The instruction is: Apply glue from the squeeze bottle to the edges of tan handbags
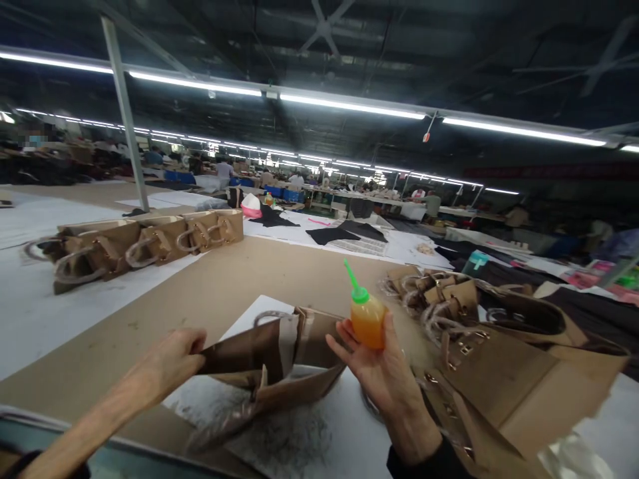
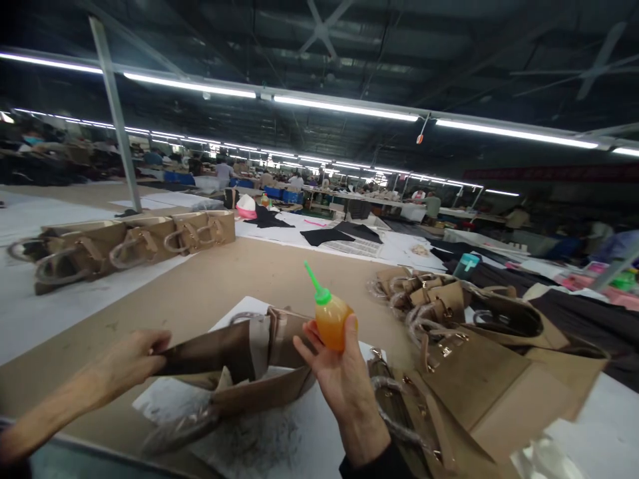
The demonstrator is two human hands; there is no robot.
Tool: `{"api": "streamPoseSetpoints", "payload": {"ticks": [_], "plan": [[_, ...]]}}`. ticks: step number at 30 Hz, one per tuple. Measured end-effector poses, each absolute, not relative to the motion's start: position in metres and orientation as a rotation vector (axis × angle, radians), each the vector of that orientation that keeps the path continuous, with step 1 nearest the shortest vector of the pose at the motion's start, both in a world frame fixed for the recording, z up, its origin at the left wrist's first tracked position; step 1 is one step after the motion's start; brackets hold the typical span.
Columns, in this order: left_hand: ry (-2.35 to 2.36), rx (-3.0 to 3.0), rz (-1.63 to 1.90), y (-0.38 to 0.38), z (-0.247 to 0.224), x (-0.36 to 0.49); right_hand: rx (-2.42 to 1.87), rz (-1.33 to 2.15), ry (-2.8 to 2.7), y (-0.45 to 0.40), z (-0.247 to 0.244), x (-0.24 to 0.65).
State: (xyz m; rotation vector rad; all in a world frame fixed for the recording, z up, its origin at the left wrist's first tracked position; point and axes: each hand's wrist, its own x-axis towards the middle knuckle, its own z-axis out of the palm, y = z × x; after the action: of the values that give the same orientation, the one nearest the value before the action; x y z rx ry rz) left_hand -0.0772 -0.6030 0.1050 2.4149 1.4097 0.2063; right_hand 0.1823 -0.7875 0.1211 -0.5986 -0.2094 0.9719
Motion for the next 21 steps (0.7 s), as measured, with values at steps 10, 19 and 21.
{"api": "streamPoseSetpoints", "payload": {"ticks": [10,19,21], "plan": [[1.217,1.961,0.386,-0.593,0.123,-0.092,-0.621,1.019,-0.144,-0.779,0.116,0.167],[0.709,2.329,0.406,-0.665,0.151,0.006,-0.633,1.011,-0.093,-0.768,0.117,0.172],[0.884,2.444,0.366,-0.655,0.131,0.031,-0.635,1.014,-0.089,-0.769,0.117,0.172]]}}
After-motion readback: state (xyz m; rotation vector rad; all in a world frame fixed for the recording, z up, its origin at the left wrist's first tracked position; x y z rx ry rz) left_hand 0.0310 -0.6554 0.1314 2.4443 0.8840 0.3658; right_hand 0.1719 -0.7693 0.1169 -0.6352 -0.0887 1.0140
